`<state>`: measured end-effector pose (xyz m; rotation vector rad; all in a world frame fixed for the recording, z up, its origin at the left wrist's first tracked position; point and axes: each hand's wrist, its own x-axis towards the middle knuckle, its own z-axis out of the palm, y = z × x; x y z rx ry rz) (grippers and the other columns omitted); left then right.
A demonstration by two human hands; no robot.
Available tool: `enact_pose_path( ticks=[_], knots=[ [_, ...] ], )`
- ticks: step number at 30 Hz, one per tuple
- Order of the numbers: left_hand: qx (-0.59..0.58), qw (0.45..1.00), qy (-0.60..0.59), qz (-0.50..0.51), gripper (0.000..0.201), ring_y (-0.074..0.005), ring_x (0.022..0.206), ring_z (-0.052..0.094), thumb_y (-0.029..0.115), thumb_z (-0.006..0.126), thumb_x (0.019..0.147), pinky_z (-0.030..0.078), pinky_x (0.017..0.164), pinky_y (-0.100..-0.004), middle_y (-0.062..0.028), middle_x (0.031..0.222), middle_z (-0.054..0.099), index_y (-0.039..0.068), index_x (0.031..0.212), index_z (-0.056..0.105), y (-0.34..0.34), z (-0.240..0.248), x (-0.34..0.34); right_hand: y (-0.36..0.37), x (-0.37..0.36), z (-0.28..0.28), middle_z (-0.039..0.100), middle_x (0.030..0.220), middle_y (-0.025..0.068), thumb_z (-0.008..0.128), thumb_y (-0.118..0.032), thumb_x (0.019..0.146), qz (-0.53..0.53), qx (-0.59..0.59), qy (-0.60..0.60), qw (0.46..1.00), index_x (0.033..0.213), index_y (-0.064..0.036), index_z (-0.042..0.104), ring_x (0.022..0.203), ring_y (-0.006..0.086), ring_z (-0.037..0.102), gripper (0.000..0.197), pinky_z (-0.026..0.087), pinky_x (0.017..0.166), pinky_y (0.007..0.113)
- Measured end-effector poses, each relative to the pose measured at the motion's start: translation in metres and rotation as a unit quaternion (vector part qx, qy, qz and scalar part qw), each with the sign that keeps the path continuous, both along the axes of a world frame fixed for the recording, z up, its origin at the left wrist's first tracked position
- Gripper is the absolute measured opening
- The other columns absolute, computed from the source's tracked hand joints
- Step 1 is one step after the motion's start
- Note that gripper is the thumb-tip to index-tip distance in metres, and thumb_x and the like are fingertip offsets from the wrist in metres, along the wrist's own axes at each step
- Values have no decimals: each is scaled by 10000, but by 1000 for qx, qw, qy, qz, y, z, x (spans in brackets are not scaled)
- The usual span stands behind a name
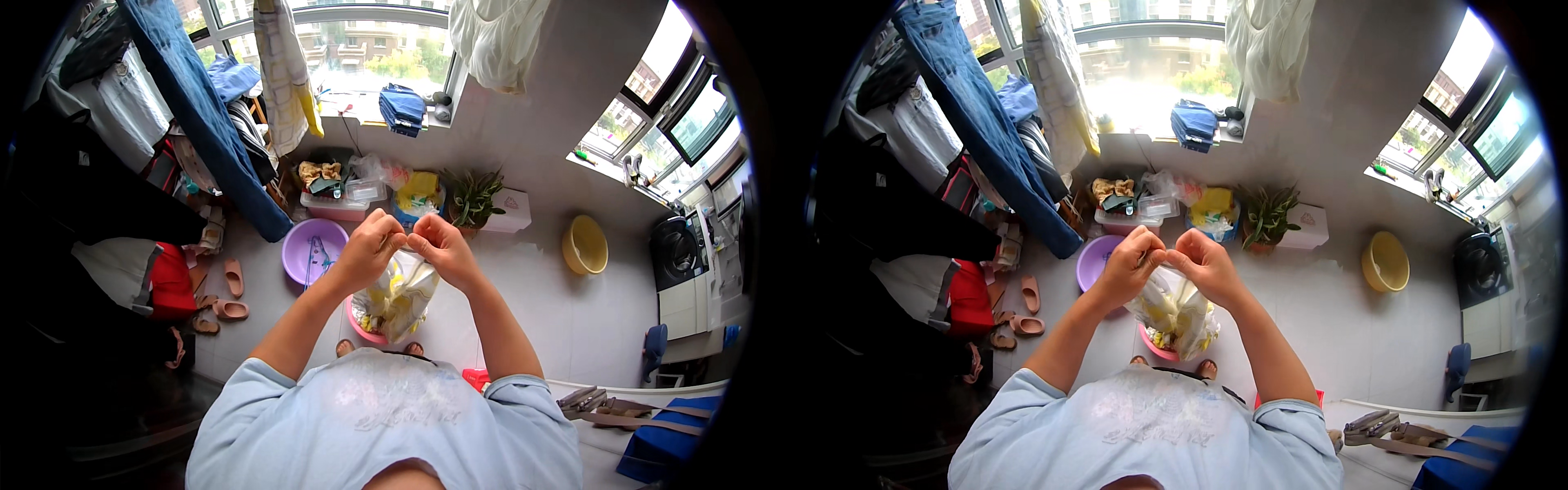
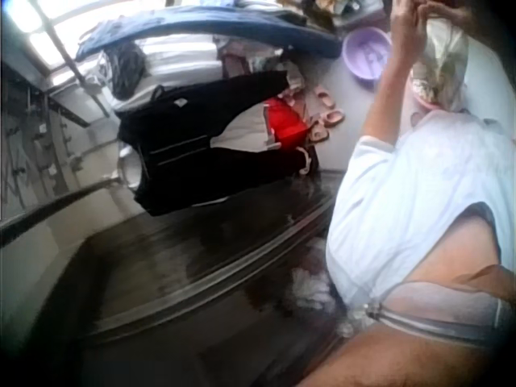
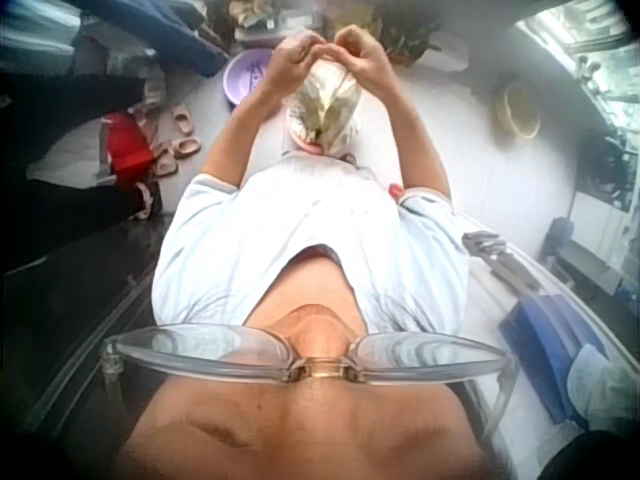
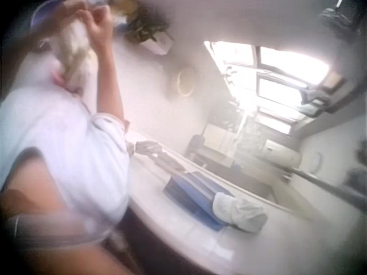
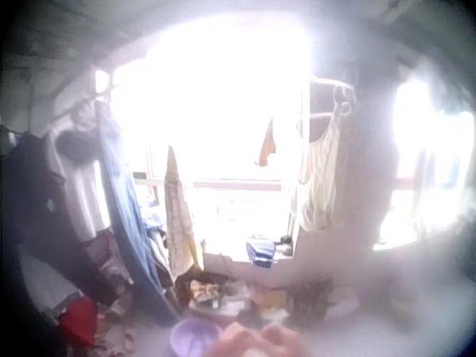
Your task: The person takes a black pair of pants from a pink basin, places them on a hanger, and hangs them on a drying rack. They then take a patterned cloth from the basin, unfold it, and hang it on the same rack.
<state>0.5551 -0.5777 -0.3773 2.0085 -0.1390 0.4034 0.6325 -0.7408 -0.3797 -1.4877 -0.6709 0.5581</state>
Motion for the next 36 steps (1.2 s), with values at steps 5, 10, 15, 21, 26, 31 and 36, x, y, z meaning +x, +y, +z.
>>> enact_pose_path(
  ticks=[5, 10, 15, 21, 26, 31, 36],
  knots=[
    [16, 996, -81, 27, 154, -190, 698, 474, 106, 575, 910, 393, 640, -281, -73, 768, 464, 4, 812, 516, 11, 17, -6, -17, 3, -45, 494, 774, -87, 548, -357, 950, 126, -20, 82, 989, 824, -26, 589, 721, 23, 415, 357, 379, 645, 209],
    [-71, 985, -125, 94, 222, -100, 710, 441, 163, 529, 960, 364, 657, -226, -17, 752, 447, 20, 793, 506, 44, 44, -18, -41, -5, -119, 518, 766, -63, 600, -356, 910, 80, -126, 102, 983, 807, -31, 592, 742, 46, 437, 341, 385, 668, 229],
    [-102, 979, -122, 131, 231, -47, 676, 392, 208, 493, 984, 335, 614, -183, 22, 737, 439, 49, 816, 500, 62, 47, -29, -69, -10, -178, 548, 726, -45, 644, -284, 878, -15, -123, 113, 986, 813, -44, 601, 700, 54, 467, 252, 402, 655, 224],
    [-167, 972, -72, 151, 241, -17, 662, 350, 258, 457, 1000, 304, 581, -169, 59, 734, 419, 80, 844, 496, 68, 21, -29, -50, -12, -60, 506, 712, -54, 577, -162, 927, -44, -53, -9, 998, 841, -52, 588, 662, 38, 414, 140, 350, 577, 209],
    [-189, 967, -49, 165, 257, -18, 652, 329, 278, 428, 1010, 286, 570, -174, 67, 729, 401, 92, 841, 484, 64, 21, -26, -21, -10, -83, 602, 800, 34, 508, -91, 903, -304, 75, -118, 942, 933, -41, 606, 783, 103, 568, 114, 472, 721, 310],
    [-173, 968, -30, 179, 262, -21, 646, 314, 276, 418, 1013, 279, 566, -179, 69, 718, 378, 101, 824, 467, 63, 0, -30, -47, -22, -7, 649, 973, 105, 555, -124, 804, 94, -173, -283, 939, 1085, -88, 607, 854, 110, 606, 288, 466, 814, 245],
    [-192, 967, 15, 166, 272, -36, 699, 355, 272, 393, 1020, 304, 640, -177, 49, 762, 428, 96, 830, 478, 48, 2, -27, -57, -21, -59, 593, 1092, 63, 443, -134, 955, -96, 111, 51, 988, 1208, -47, 499, 986, 119, 573, 274, 472, 833, 269]
  ],
)
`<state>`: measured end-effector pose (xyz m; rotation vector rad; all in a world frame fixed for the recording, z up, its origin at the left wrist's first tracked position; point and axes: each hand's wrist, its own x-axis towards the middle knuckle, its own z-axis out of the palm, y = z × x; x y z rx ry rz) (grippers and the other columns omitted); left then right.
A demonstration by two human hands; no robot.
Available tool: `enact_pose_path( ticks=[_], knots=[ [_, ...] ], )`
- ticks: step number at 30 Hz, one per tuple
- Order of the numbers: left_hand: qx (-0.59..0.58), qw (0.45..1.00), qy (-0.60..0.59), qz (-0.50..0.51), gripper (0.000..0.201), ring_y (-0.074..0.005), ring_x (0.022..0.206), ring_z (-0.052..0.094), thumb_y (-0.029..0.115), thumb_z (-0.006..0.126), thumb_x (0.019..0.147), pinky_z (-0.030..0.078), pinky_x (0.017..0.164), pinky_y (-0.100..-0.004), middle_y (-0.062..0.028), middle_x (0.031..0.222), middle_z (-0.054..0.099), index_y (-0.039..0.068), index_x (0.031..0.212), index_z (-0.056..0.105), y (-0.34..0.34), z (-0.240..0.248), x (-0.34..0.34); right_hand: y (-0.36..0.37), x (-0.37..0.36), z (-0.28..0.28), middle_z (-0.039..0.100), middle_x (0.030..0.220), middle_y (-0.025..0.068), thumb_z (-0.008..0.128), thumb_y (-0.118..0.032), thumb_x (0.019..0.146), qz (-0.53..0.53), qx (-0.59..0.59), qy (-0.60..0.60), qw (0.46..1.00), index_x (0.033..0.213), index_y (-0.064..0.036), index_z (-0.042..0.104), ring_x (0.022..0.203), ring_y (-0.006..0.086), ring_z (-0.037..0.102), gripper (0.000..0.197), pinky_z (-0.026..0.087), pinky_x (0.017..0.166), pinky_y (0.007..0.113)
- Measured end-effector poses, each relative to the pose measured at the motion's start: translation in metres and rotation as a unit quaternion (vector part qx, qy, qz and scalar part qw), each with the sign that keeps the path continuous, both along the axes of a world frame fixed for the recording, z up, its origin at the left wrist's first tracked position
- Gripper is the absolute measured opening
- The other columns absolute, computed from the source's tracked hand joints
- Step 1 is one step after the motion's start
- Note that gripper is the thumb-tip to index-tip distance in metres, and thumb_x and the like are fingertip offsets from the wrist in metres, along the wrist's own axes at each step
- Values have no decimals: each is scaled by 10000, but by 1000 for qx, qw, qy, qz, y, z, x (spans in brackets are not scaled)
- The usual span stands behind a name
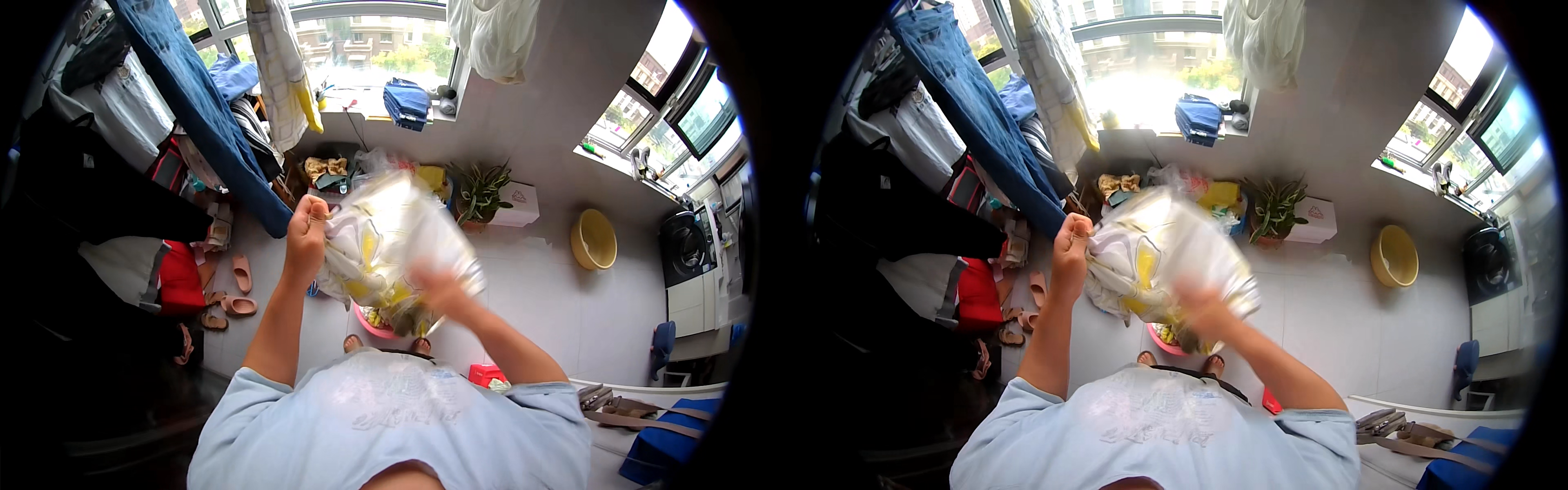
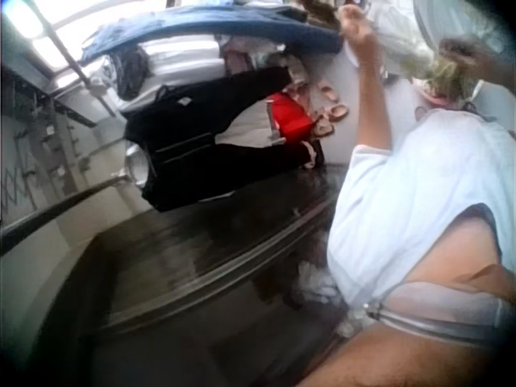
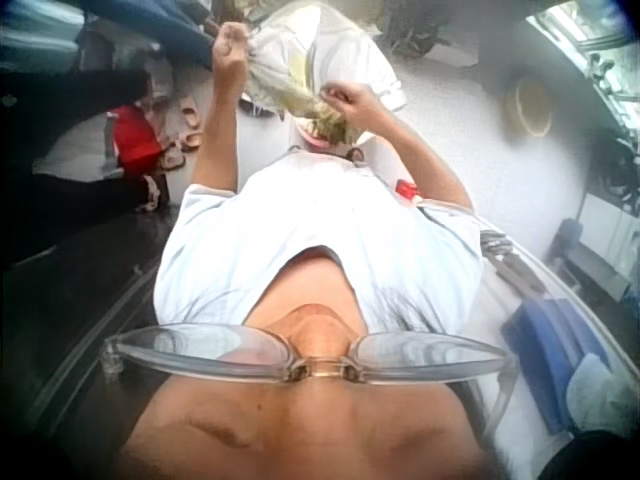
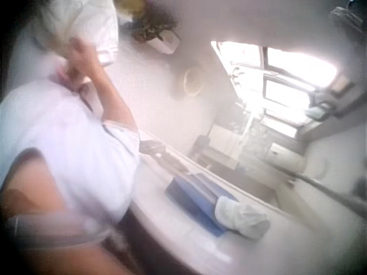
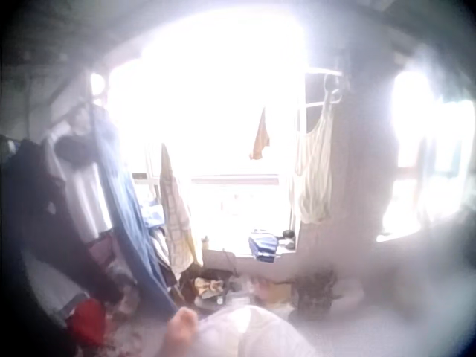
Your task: The person takes a black pair of pants from a pink basin, places them on a hanger, and hangs them on a drying rack. They then take a patterned cloth from the basin, unfold it, and hang it on the same rack.
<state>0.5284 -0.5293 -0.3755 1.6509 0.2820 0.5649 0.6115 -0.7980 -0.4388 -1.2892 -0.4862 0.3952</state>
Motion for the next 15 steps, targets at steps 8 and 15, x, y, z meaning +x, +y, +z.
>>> enact_pose_path(
  ticks=[8, 15],
  knots=[
    [-152, 980, -127, -17, 238, -125, 752, 539, 242, 393, 1014, 451, 808, -279, -57, 795, 579, 70, 862, 457, 4, -19, 2, 9, 6, 69, 456, 673, -102, 590, -109, 923, -148, -123, -167, 967, 888, -26, 638, 579, 2, 334, 102, 260, 504, 173],
    [-150, 981, -120, -39, 206, -68, 629, 349, 252, 617, 908, 343, 592, -218, 40, 722, 367, 94, 935, 487, 9, -16, -2, -11, 38, 70, 491, 669, -88, 612, -126, 908, -262, -132, -174, 940, 932, -36, 676, 591, 3, 355, 113, 291, 518, 176]
  ],
)
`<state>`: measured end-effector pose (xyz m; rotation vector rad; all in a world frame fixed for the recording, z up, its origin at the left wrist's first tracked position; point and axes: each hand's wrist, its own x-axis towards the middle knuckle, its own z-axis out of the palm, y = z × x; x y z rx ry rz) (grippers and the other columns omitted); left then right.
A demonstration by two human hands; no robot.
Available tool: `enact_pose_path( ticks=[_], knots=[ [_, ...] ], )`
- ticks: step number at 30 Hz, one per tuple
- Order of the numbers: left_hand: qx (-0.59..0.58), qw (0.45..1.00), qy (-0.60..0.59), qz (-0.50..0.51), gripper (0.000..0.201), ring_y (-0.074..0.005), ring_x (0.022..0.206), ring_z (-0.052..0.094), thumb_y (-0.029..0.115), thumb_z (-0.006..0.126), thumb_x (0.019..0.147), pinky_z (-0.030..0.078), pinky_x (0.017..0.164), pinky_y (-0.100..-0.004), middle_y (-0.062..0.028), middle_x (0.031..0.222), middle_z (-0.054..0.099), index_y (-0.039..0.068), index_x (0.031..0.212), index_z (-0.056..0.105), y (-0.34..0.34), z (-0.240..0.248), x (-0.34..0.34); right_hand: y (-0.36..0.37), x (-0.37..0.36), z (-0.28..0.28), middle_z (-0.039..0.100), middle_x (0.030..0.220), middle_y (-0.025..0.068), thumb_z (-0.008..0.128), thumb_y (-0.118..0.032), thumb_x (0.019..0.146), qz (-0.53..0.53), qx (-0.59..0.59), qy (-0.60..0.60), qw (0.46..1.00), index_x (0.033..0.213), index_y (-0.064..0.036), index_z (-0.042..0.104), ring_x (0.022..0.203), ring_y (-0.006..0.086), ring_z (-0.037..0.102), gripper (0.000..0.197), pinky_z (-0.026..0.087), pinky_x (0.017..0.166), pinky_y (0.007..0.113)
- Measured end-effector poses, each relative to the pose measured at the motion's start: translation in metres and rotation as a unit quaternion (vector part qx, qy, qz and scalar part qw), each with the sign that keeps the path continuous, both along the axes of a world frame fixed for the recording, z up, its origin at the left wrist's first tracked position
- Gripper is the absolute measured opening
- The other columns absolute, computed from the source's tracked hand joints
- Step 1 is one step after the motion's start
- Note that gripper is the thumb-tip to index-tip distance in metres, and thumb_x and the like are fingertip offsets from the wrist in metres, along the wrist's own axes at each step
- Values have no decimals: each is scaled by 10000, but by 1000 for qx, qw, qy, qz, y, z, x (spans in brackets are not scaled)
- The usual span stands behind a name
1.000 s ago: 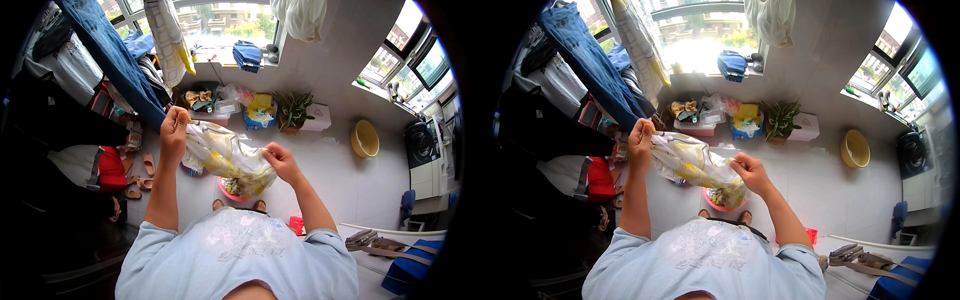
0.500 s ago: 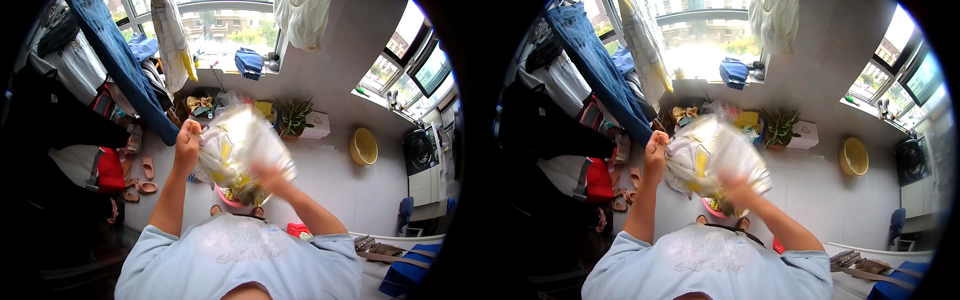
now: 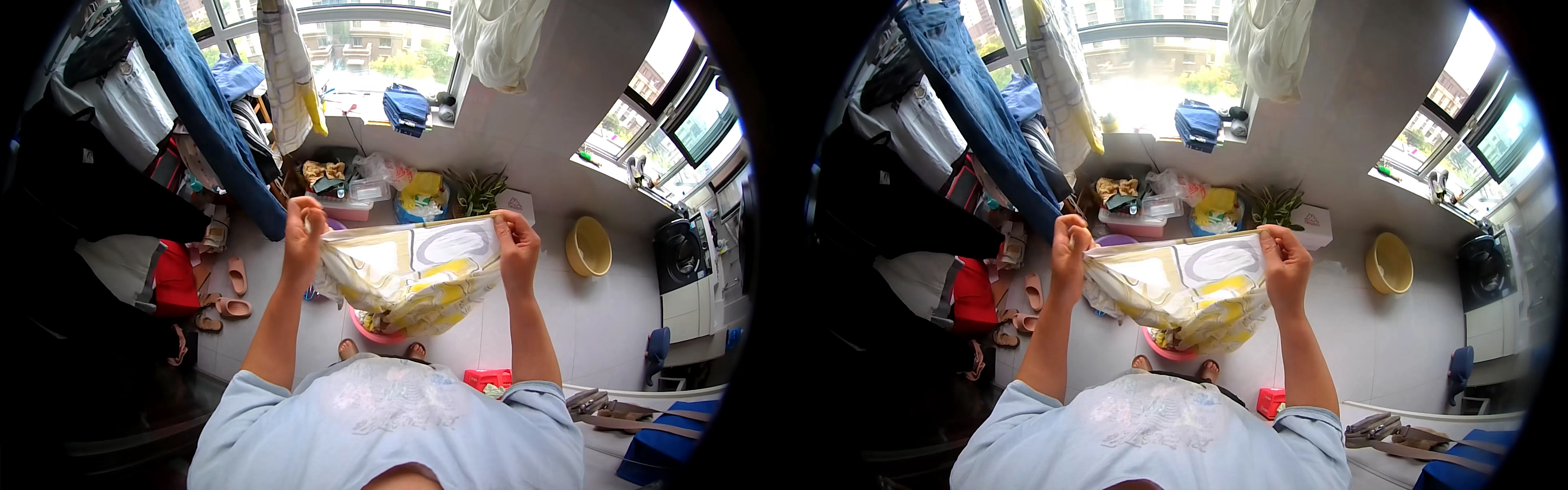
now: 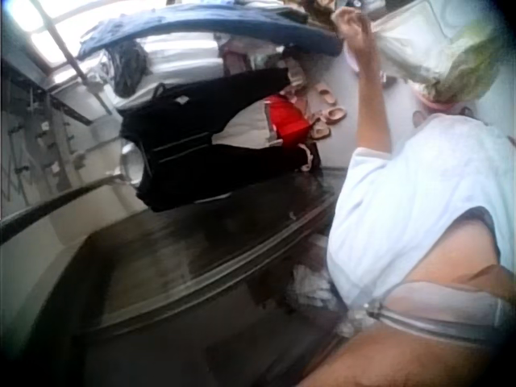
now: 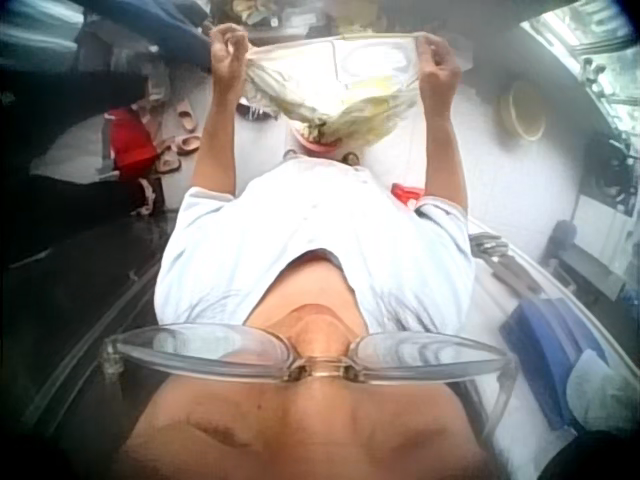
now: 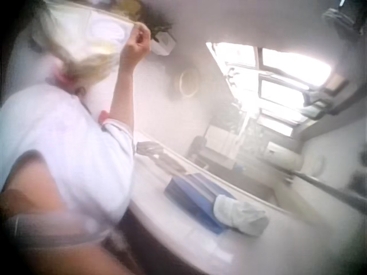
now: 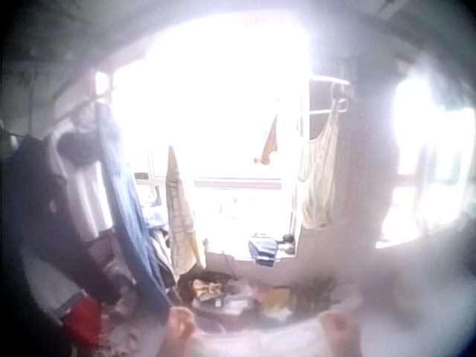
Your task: The person takes a black pair of pants from a pink basin, places them on a hanger, and hangs them on a drying rack. They then take a patterned cloth from the basin, unfold it, and hang it on the same rack.
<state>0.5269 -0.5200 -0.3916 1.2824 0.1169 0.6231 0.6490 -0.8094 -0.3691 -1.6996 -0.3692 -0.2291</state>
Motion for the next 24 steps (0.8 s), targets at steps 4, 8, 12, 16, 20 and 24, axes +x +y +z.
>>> enact_pose_path(
  ticks=[4, 8, 12, 16, 20, 24],
  knots=[
    [267, 958, 90, -48, 336, -63, 641, 326, 144, 791, 737, 282, 569, -212, 49, 730, 356, 99, 991, 576, -4, 5, -2, -1, 5, 2, 517, 680, -76, 620, -137, 903, -4, 33, 32, 999, 925, -33, 681, 605, 7, 385, 122, 310, 537, 170],
    [306, 943, 102, -83, 168, -80, 673, 375, 79, 711, 802, 344, 605, -233, 20, 749, 420, 58, 880, 563, -9, 7, -2, -3, 5, 3, 534, 686, -68, 624, -138, 899, 0, 27, 39, 999, 925, -31, 684, 609, 9, 400, 125, 319, 544, 167],
    [243, 964, 67, -88, 117, -78, 706, 410, 101, 582, 914, 377, 659, -213, -6, 808, 498, 56, 878, 480, -15, 4, 0, -2, 4, 2, 544, 689, -67, 630, -130, 894, 5, 25, 38, 999, 928, -31, 685, 606, 10, 406, 118, 324, 536, 172],
    [163, 980, 33, -106, 110, -81, 727, 442, 139, 480, 979, 405, 703, -217, -57, 896, 554, 64, 929, 417, -22, 4, 3, -1, 3, -1, 562, 695, -64, 630, -119, 891, 17, 22, 43, 999, 924, -31, 686, 607, 9, 426, 109, 333, 533, 172],
    [75, 991, 8, -108, 93, -77, 736, 454, 127, 477, 974, 407, 723, -219, -39, 830, 519, 62, 941, 419, -29, 1, 2, 4, -1, -8, 553, 676, -70, 639, -100, 880, 51, 13, 52, 997, 911, -22, 686, 593, 6, 417, 97, 328, 525, 169],
    [147, 985, 9, -94, 157, -57, 686, 410, 157, 569, 935, 347, 640, -198, 24, 736, 427, 61, 1023, 481, -36, 6, 1, 10, -7, -11, 528, 645, -82, 651, -79, 863, 77, -9, 65, 995, 902, -10, 685, 571, 4, 389, 87, 311, 508, 172]
  ],
)
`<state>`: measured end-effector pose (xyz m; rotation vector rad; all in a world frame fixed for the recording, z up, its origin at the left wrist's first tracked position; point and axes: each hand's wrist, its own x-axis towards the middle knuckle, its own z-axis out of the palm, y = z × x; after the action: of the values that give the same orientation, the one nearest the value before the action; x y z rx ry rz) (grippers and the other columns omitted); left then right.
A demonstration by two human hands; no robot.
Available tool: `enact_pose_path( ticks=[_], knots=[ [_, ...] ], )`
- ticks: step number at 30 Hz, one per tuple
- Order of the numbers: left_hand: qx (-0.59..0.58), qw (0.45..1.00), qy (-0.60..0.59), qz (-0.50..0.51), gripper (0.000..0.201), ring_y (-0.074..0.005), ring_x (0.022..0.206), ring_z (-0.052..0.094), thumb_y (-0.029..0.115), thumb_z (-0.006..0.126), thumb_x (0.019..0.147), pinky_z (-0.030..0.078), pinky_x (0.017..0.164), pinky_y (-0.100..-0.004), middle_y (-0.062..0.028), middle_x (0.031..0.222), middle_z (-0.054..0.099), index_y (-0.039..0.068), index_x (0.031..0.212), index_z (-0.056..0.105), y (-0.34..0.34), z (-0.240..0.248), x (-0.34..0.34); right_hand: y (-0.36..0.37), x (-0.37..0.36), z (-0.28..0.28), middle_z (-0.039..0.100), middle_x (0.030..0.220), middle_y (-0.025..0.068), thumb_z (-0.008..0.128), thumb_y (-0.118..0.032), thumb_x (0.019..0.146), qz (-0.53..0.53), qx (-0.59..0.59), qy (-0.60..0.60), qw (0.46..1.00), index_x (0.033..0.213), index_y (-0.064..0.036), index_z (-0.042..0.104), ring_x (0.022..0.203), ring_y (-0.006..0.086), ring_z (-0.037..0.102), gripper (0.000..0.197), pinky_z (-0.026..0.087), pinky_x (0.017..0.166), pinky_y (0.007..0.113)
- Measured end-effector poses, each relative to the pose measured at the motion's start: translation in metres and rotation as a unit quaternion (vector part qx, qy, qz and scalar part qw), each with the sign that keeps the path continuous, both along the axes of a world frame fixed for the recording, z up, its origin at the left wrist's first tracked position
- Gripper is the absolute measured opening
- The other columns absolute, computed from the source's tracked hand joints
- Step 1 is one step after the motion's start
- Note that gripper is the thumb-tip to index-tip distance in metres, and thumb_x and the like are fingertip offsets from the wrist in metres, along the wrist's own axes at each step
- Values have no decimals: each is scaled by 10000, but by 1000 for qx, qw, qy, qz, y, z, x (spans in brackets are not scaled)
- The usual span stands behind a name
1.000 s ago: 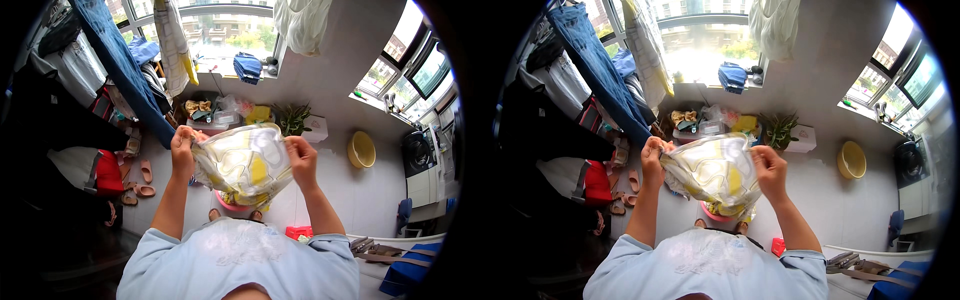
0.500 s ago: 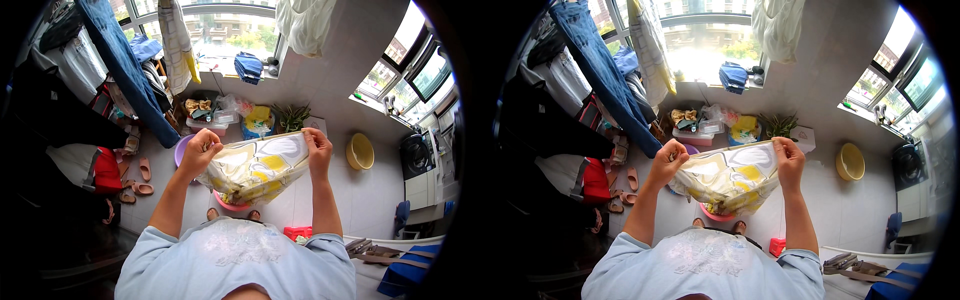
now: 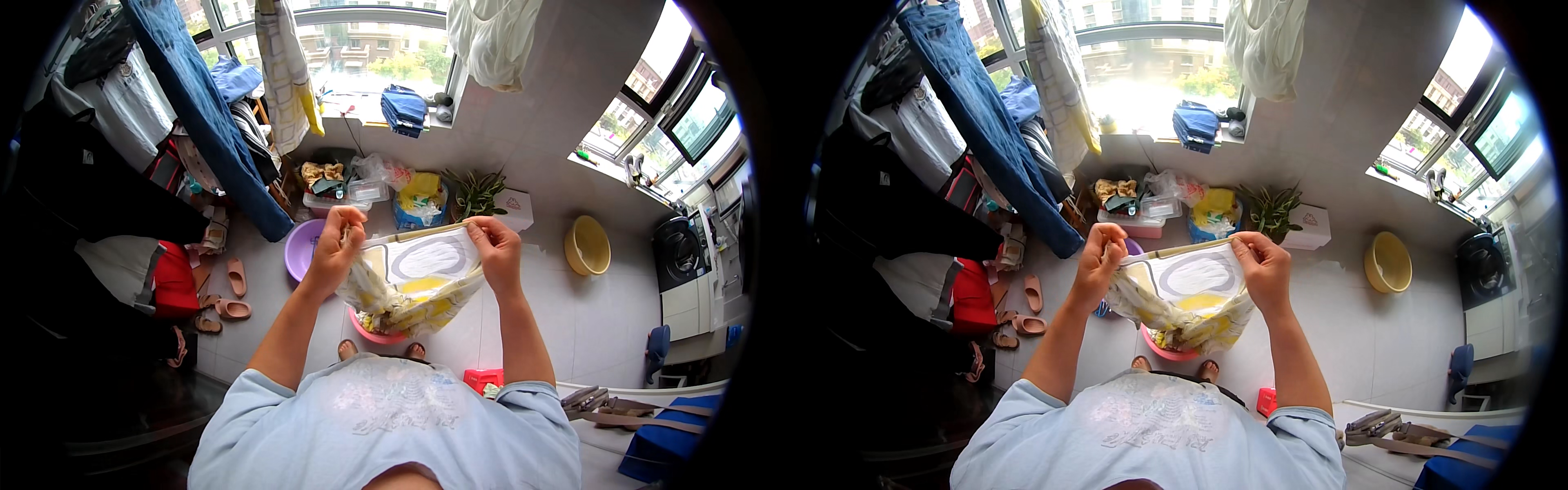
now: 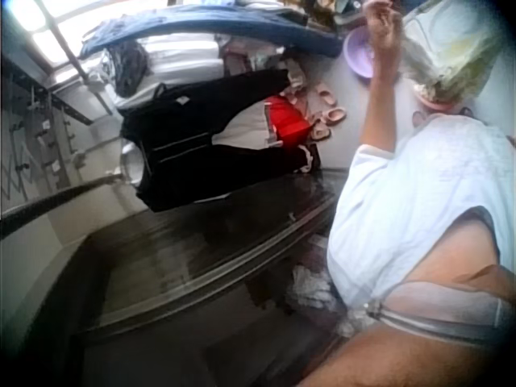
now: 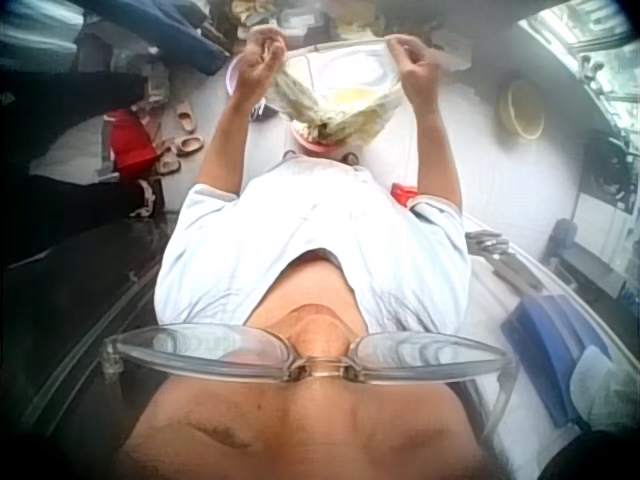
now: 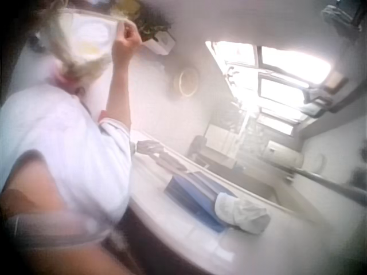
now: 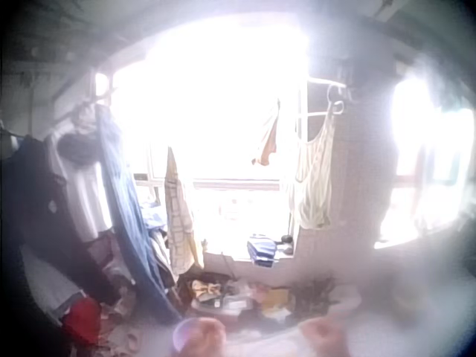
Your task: The person takes a black pair of pants from a pink basin, places them on a hanger, and hangs them on a drying rack. They then take a patterned cloth from the basin, unfold it, and hang it on the same rack.
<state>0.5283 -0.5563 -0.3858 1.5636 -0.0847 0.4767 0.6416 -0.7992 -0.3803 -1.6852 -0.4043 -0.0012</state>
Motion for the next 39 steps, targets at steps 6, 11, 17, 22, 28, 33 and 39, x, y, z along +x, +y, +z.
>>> enact_pose_path(
  ticks=[6, 11, 17, 22, 28, 33, 39],
  knots=[
    [104, 990, 96, -19, 93, -37, 674, 378, 62, 650, 858, 308, 598, -198, 32, 826, 431, 62, 888, 562, 0, -2, -3, 2, -4, 3, 488, 613, -83, 656, -67, 852, 31, -7, 3, 999, 901, -21, 686, 557, 7, 365, 73, 282, 489, 186],
    [15, 999, 23, -43, 88, -99, 869, 486, -9, 520, 902, 407, 780, -242, -76, 1082, 562, 52, 914, 457, -10, -1, 1, 14, -15, 2, 462, 600, -75, 664, -51, 838, 81, -15, 3, 997, 887, -28, 676, 549, 16, 356, 56, 279, 484, 198],
    [-19, 990, 64, -121, 65, -139, 1014, 496, 40, 461, 958, 380, 948, -279, -147, 1249, 523, 61, 977, 403, -32, 7, 5, 47, -44, 10, 600, 722, 33, 655, -33, 831, 162, -47, -44, 985, 921, 0, 644, 624, 68, 505, 97, 418, 556, 231],
    [46, 997, 59, -31, 160, -154, 948, 528, 15, 467, 936, 419, 858, -282, -70, 962, 554, 20, 1093, 442, -41, -1, 7, 58, -50, 11, 634, 825, 116, 638, -21, 832, 155, -71, -87, 982, 950, 0, 620, 684, 169, 612, 121, 488, 626, 272],
    [246, 968, 54, -14, 102, -257, 795, 563, 30, 520, 897, 450, 724, -322, -128, 877, 558, -6, 966, 586, -32, 7, 4, 49, -46, 4, 614, 775, 107, 652, -47, 826, 164, -111, -122, 973, 903, -6, 602, 661, 198, 615, 100, 489, 613, 286],
    [272, 958, 85, -43, 68, -254, 753, 555, 39, 571, 870, 441, 679, -315, -123, 825, 538, -29, 873, 577, -29, 2, 0, 30, -39, -7, 595, 716, 52, 683, -118, 829, 241, -135, -55, 960, 850, -21, 584, 658, 124, 565, 140, 470, 590, 277],
    [188, 979, 73, -28, 122, -215, 706, 516, 63, 538, 905, 422, 643, -322, -112, 772, 514, -28, 825, 529, -29, 25, -9, 20, -31, -28, 573, 704, 87, 638, -262, 869, 399, -163, 20, 902, 797, -10, 622, 614, 149, 476, 263, 422, 599, 301]
  ],
)
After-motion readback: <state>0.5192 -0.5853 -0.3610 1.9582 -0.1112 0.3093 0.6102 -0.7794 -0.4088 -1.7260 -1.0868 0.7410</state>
